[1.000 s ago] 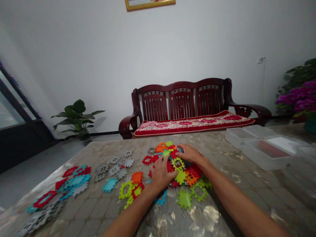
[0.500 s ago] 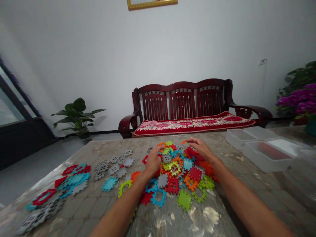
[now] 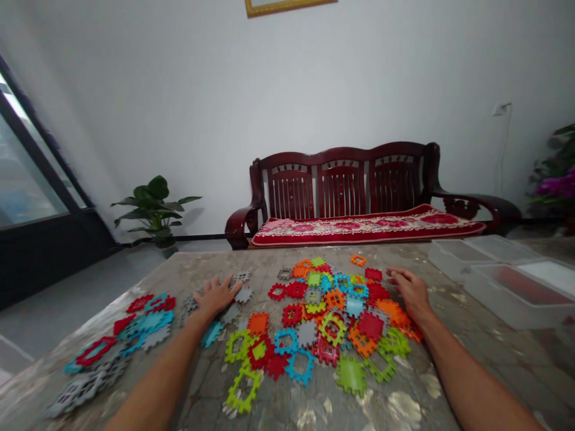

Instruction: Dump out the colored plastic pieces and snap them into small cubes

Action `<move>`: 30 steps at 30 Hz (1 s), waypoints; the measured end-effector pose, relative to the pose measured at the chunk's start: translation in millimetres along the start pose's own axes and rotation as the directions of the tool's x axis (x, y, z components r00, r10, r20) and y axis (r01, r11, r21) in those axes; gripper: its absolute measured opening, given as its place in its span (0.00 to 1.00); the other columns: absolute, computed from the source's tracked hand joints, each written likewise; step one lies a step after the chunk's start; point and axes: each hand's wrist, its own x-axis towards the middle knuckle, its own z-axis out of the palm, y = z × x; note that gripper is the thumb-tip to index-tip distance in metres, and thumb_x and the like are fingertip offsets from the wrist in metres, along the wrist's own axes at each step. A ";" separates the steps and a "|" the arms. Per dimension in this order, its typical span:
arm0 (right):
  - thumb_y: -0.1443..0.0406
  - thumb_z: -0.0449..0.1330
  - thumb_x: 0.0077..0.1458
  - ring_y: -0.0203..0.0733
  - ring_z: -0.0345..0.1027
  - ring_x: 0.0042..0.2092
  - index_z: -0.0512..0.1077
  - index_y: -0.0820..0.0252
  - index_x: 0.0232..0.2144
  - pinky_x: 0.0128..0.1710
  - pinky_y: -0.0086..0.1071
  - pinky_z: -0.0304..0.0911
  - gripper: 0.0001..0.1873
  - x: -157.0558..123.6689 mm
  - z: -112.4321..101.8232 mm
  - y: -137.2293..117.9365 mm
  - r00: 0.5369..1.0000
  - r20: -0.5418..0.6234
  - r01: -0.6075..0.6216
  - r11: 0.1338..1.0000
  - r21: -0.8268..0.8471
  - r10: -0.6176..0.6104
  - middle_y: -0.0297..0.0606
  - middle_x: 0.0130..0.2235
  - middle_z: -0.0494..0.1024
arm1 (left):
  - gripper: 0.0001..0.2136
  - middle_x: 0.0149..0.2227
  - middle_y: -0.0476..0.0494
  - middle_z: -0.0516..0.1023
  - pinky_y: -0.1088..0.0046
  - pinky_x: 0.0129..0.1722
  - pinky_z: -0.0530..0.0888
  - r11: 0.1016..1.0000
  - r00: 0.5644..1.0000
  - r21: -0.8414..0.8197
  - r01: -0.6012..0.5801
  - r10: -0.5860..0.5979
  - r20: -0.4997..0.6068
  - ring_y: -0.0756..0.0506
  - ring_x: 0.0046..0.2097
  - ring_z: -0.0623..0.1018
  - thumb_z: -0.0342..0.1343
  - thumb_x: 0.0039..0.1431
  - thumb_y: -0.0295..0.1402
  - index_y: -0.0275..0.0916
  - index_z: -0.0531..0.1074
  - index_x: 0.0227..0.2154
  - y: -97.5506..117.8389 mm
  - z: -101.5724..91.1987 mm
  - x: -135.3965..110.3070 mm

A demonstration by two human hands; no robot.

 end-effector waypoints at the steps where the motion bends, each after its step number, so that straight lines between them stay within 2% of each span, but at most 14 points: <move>1: 0.49 0.60 0.38 0.49 0.78 0.34 0.81 0.60 0.34 0.30 0.35 0.67 0.26 1.0 0.3 0.8 1.000 -0.004 -0.008 1.000 0.006 0.009 0.47 0.38 0.85 | 0.32 0.71 0.29 0.60 0.28 0.63 0.51 0.999 0.999 0.020 -0.033 0.033 0.005 0.24 0.71 0.58 0.39 0.66 0.54 0.47 0.63 0.68 1.8 2.2 -2.0; 5: 0.52 0.60 0.38 0.47 0.77 0.33 0.81 0.59 0.32 0.33 0.36 0.69 0.22 4.0 2.3 4.4 1.000 0.027 -0.001 0.999 -0.035 0.002 0.44 0.35 0.85 | 0.31 0.72 0.30 0.58 0.31 0.64 0.51 0.988 0.989 0.053 -0.145 0.145 0.005 0.25 0.70 0.60 0.41 0.66 0.53 0.49 0.63 0.68 25.7 13.8 -24.9; 7: 0.53 0.60 0.38 0.47 0.77 0.33 0.82 0.57 0.32 0.35 0.37 0.69 0.21 5.1 1.6 6.9 0.998 0.057 0.013 0.998 -0.066 -0.009 0.41 0.33 0.85 | 0.30 0.71 0.32 0.60 0.34 0.64 0.54 0.980 0.981 0.030 -0.196 0.196 0.005 0.26 0.70 0.61 0.41 0.66 0.52 0.49 0.65 0.67 40.1 20.1 -38.2; 10: 0.54 0.60 0.39 0.47 0.77 0.34 0.82 0.57 0.32 0.36 0.38 0.70 0.20 5.3 -1.6 8.7 0.998 0.068 0.025 0.997 -0.072 -0.020 0.41 0.33 0.85 | 0.28 0.68 0.35 0.66 0.47 0.66 0.59 0.953 0.956 -0.078 -0.292 0.292 -0.005 0.32 0.68 0.66 0.42 0.67 0.48 0.46 0.66 0.66 48.6 23.0 -48.2; 13: 0.55 0.59 0.39 0.49 0.78 0.37 0.82 0.57 0.33 0.39 0.40 0.71 0.20 1.3 -0.4 0.6 0.998 0.013 0.064 0.993 -0.098 -0.063 0.43 0.36 0.85 | 0.29 0.67 0.36 0.70 0.60 0.67 0.61 0.915 0.928 -0.160 -0.371 0.363 -0.081 0.39 0.68 0.67 0.43 0.66 0.45 0.39 0.66 0.65 29.2 13.6 -44.7; 15: 0.56 0.58 0.41 0.50 0.77 0.39 0.81 0.57 0.34 0.43 0.41 0.71 0.20 -5.5 7.6 -14.4 0.992 0.021 0.128 0.982 -0.140 -0.126 0.43 0.38 0.85 | 0.31 0.66 0.35 0.70 0.59 0.68 0.60 0.935 0.940 -0.112 -0.336 0.326 -0.103 0.37 0.68 0.66 0.46 0.63 0.48 0.37 0.67 0.64 1.9 5.0 -40.3; 16: 0.57 0.58 0.43 0.50 0.77 0.40 0.81 0.57 0.36 0.46 0.42 0.70 0.20 -10.3 14.2 -24.8 0.985 0.060 0.172 0.972 -0.162 -0.165 0.43 0.39 0.85 | 0.34 0.66 0.33 0.70 0.56 0.67 0.60 0.958 0.959 -0.074 -0.277 0.271 -0.084 0.34 0.68 0.66 0.49 0.60 0.51 0.36 0.67 0.65 -13.8 1.8 -39.3; 17: 0.57 0.57 0.45 0.49 0.77 0.41 0.81 0.57 0.38 0.47 0.42 0.70 0.20 -15.8 22.6 -36.6 0.969 0.150 0.222 0.959 -0.174 -0.197 0.43 0.40 0.85 | 0.38 0.66 0.32 0.70 0.53 0.67 0.61 0.974 0.974 -0.049 -0.222 0.220 -0.048 0.31 0.69 0.65 0.51 0.57 0.53 0.36 0.65 0.66 -29.3 -0.2 -40.0; 19: 0.60 0.56 0.48 0.48 0.77 0.43 0.81 0.56 0.40 0.50 0.41 0.69 0.19 -28.3 43.7 -62.1 0.899 0.339 0.358 0.911 -0.204 -0.277 0.41 0.43 0.84 | 0.44 0.67 0.30 0.67 0.54 0.66 0.62 0.974 0.974 -0.029 -0.224 0.225 0.040 0.30 0.70 0.63 0.55 0.52 0.55 0.36 0.61 0.69 -55.5 -0.4 -47.0; 22: 0.62 0.59 0.50 0.51 0.74 0.51 0.81 0.54 0.42 0.56 0.43 0.64 0.17 -47.8 84.5 -95.4 0.724 0.583 0.594 0.762 -0.256 -0.368 0.41 0.47 0.83 | 0.51 0.70 0.30 0.62 0.50 0.65 0.61 0.972 0.965 0.014 -0.234 0.230 0.129 0.28 0.71 0.59 0.60 0.44 0.56 0.40 0.55 0.71 -70.8 3.8 -69.0; 25: 0.64 0.59 0.53 0.53 0.72 0.54 0.81 0.55 0.44 0.59 0.44 0.62 0.17 -68.1 134.8 -114.0 0.594 0.750 0.670 0.695 -0.262 -0.290 0.42 0.49 0.83 | 0.52 0.73 0.28 0.55 0.45 0.66 0.58 0.979 0.966 0.061 -0.197 0.183 0.181 0.26 0.73 0.53 0.60 0.44 0.56 0.41 0.53 0.72 -58.1 4.7 -91.0; 28: 0.64 0.59 0.55 0.52 0.70 0.58 0.77 0.57 0.53 0.60 0.41 0.62 0.22 -90.7 188.1 -120.5 0.467 0.863 0.722 0.647 -0.245 -0.195 0.43 0.56 0.80 | 0.48 0.73 0.29 0.53 0.48 0.68 0.56 0.971 0.958 0.019 -0.239 0.232 0.167 0.28 0.73 0.54 0.59 0.49 0.54 0.41 0.54 0.72 -38.8 3.6 -100.9; 30: 0.61 0.55 0.61 0.50 0.67 0.61 0.73 0.58 0.58 0.62 0.39 0.60 0.24 -105.4 219.2 -121.0 0.422 0.894 0.770 0.580 -0.267 -0.149 0.45 0.60 0.76 | 0.45 0.73 0.30 0.55 0.50 0.68 0.57 0.962 0.952 -0.025 -0.271 0.272 0.139 0.30 0.73 0.56 0.59 0.51 0.52 0.41 0.57 0.71 -33.1 5.1 -101.0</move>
